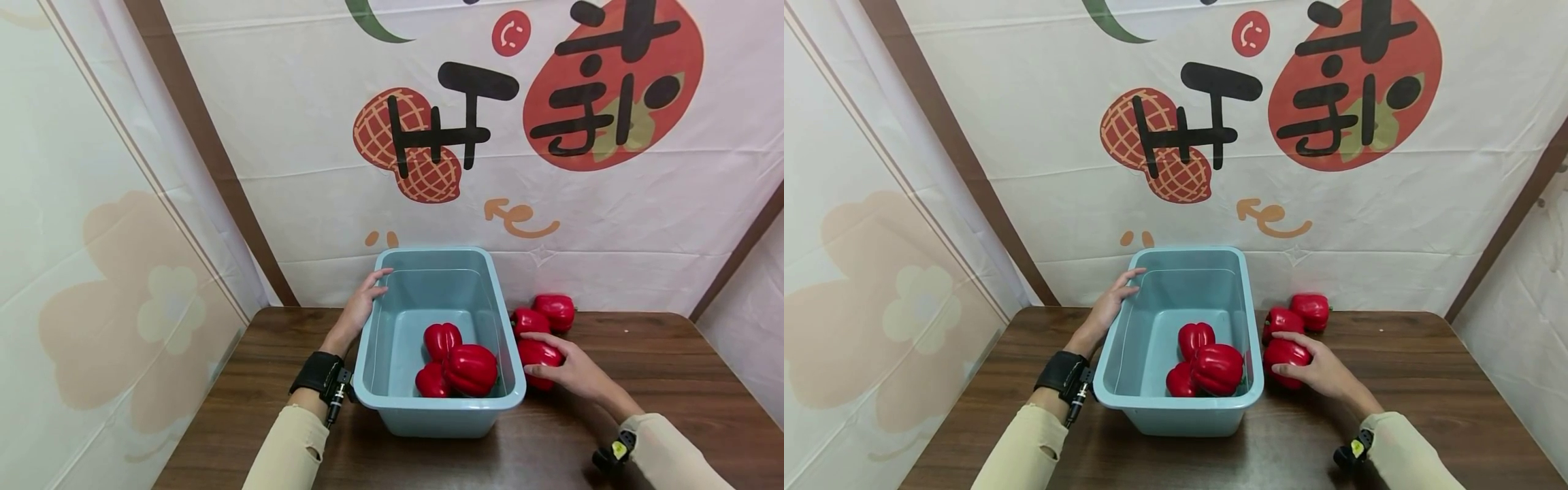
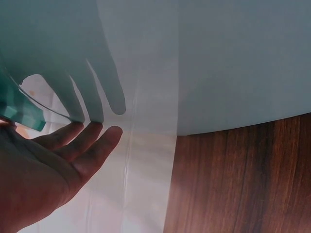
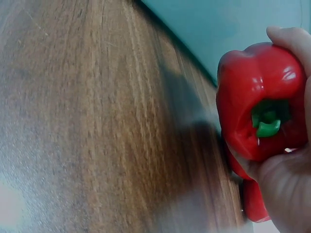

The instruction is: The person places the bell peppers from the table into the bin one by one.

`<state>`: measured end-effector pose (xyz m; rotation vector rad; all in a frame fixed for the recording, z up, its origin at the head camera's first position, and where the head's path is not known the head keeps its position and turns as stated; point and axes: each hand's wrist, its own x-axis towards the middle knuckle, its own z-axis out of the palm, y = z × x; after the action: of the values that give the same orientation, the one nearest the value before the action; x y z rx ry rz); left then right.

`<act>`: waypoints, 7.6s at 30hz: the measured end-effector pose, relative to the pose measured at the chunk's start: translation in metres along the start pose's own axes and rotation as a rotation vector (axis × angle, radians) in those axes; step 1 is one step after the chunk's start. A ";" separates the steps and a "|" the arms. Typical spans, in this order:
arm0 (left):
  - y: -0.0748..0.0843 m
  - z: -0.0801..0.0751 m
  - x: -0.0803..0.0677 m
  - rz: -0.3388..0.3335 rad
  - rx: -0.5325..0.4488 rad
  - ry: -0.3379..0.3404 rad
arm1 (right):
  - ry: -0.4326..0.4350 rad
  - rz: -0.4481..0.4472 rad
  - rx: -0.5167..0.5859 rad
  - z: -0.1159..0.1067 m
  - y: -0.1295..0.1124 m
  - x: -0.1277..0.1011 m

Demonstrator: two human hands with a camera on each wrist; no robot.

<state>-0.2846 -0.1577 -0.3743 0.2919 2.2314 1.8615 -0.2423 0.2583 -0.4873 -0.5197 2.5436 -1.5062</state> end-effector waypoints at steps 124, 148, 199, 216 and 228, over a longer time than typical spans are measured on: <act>-0.032 -0.002 0.019 0.061 0.021 0.060 | 0.130 -0.128 -0.090 -0.051 -0.081 0.000; -0.028 -0.002 0.017 0.039 0.013 0.057 | 0.159 -0.147 -0.105 -0.062 -0.105 0.012; -0.001 -0.001 -0.001 -0.008 0.011 0.000 | 0.085 -0.155 -0.092 -0.056 -0.153 0.049; -0.003 0.000 0.001 -0.006 -0.001 0.006 | 0.024 -0.186 -0.047 -0.046 -0.163 0.064; 0.000 0.001 0.000 -0.011 0.004 0.014 | -0.012 -0.219 -0.057 -0.037 -0.165 0.075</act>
<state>-0.2841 -0.1569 -0.3745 0.2678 2.2413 1.8595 -0.2860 0.1889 -0.3212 -0.8378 2.5983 -1.4932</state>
